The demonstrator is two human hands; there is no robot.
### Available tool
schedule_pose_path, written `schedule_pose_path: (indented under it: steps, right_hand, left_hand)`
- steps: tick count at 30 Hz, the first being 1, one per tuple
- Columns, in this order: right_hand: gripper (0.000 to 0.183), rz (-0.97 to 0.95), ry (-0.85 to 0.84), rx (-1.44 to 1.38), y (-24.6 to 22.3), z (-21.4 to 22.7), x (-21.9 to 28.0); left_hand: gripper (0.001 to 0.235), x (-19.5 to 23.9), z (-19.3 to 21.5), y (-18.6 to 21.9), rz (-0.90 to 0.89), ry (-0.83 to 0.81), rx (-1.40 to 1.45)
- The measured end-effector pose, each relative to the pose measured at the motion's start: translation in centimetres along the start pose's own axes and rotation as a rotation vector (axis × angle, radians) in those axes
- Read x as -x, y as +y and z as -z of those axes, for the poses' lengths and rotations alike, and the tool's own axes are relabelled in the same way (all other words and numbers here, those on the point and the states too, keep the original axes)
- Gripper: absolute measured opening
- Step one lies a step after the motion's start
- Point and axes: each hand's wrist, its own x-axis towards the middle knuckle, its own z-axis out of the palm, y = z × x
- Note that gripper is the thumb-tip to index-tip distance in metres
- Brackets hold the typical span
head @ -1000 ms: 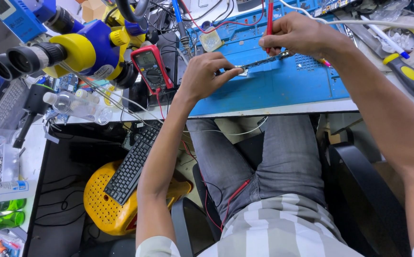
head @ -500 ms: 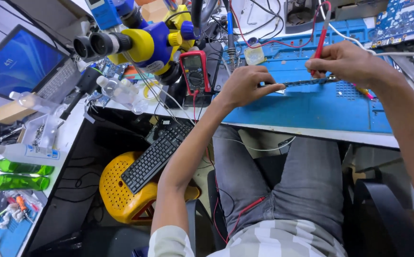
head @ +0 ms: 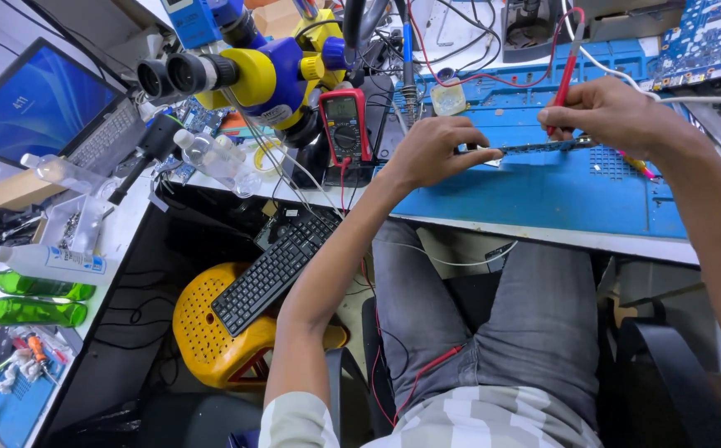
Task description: The person works on a motherboard resting on their lap, using multimeter probes to test various points on the circuit board. They occasionally adjust the board's position and reach for a microscope on the cluttered workbench.
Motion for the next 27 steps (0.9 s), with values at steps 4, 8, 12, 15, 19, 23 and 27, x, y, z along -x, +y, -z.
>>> schedule_pose_path:
  steps: [4,8,12,15,19,23,27]
  right_hand:
    - [0.033,0.012,0.009,-0.001,-0.2,-0.2,-0.1]
    - [0.034,-0.036,0.019,0.018,-1.3,-0.4,0.5]
    - [0.033,-0.056,0.044,0.025,-0.8,-0.4,-0.1]
    - [0.031,-0.05,0.041,-0.029,-0.2,-0.5,-0.6]
    - [0.032,-0.04,0.047,-0.024,0.4,-0.5,-1.3]
    - [0.032,-0.04,0.058,-0.049,0.7,-0.6,-1.6]
    - [0.035,-0.088,0.104,-0.035,1.2,-1.0,-2.4]
  left_hand:
    - [0.041,0.0,-0.2,-0.1,-0.008,0.021,-0.015]
    - [0.046,-0.1,-0.2,-0.3,-0.003,-0.001,-0.002]
    - [0.045,-0.1,-0.3,-0.3,0.009,-0.005,-0.004]
    - [0.046,-0.1,-0.2,-0.4,0.038,-0.032,-0.007]
    - [0.048,-0.1,-0.4,-0.3,0.029,-0.013,-0.018]
    - [0.05,-0.2,-0.3,-0.2,0.035,-0.005,-0.009]
    - [0.054,-0.2,-0.8,-0.8,0.039,-0.025,0.018]
